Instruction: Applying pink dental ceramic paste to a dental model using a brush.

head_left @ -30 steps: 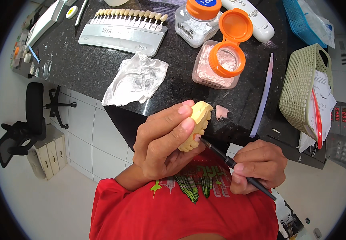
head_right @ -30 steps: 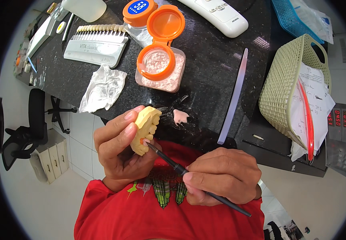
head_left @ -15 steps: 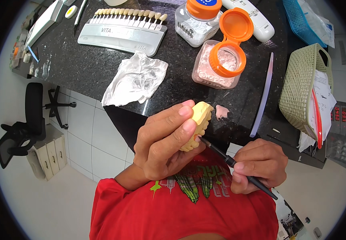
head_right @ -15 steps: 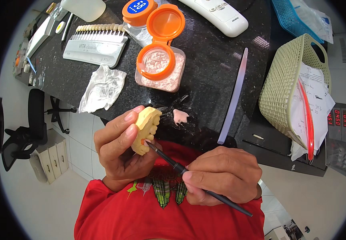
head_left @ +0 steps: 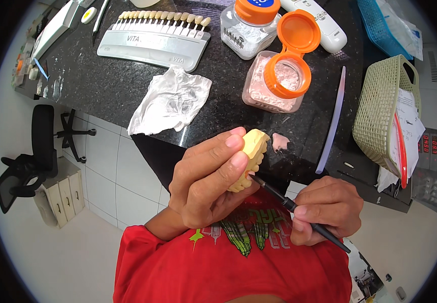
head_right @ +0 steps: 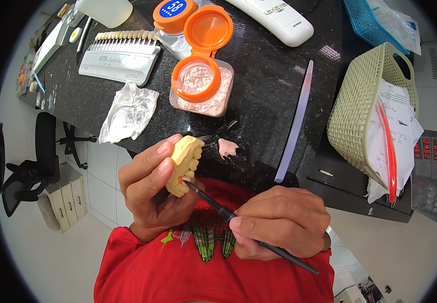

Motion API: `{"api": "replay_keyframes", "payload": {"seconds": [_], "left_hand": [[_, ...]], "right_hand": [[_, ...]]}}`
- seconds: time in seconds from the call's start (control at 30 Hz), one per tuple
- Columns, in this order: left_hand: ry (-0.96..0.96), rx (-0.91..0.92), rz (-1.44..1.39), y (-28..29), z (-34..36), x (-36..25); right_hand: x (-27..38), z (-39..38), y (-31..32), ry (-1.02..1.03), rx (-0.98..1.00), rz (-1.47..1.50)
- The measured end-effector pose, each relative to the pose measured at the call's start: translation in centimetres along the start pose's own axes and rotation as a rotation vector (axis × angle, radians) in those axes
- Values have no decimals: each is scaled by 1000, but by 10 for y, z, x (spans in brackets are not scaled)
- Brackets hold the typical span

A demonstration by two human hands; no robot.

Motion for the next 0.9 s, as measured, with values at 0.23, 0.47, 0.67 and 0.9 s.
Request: {"api": "replay_keyframes", "payload": {"seconds": [0.23, 0.47, 0.67, 0.9], "left_hand": [[-5, -36, -26, 0, 0, 0], [6, 51, 13, 0, -2, 1], [-2, -28, -41, 1, -1, 0], [6, 50, 25, 1, 0, 1]], "right_hand": [[-1, -1, 1, 22, -19, 7], [-1, -2, 1, 22, -18, 6], [-1, -1, 1, 17, -19, 5], [-1, -1, 0, 21, 4, 21]]}}
Point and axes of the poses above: each hand's wrist, its own z-axis towards the middle knuckle, its own y-axis out of the back of the hand, x = y × z, the point moved 5 cm from there along z, towards the middle knuckle, and after that the axes turned 13 degrees about -x, right-handed, at the moved point
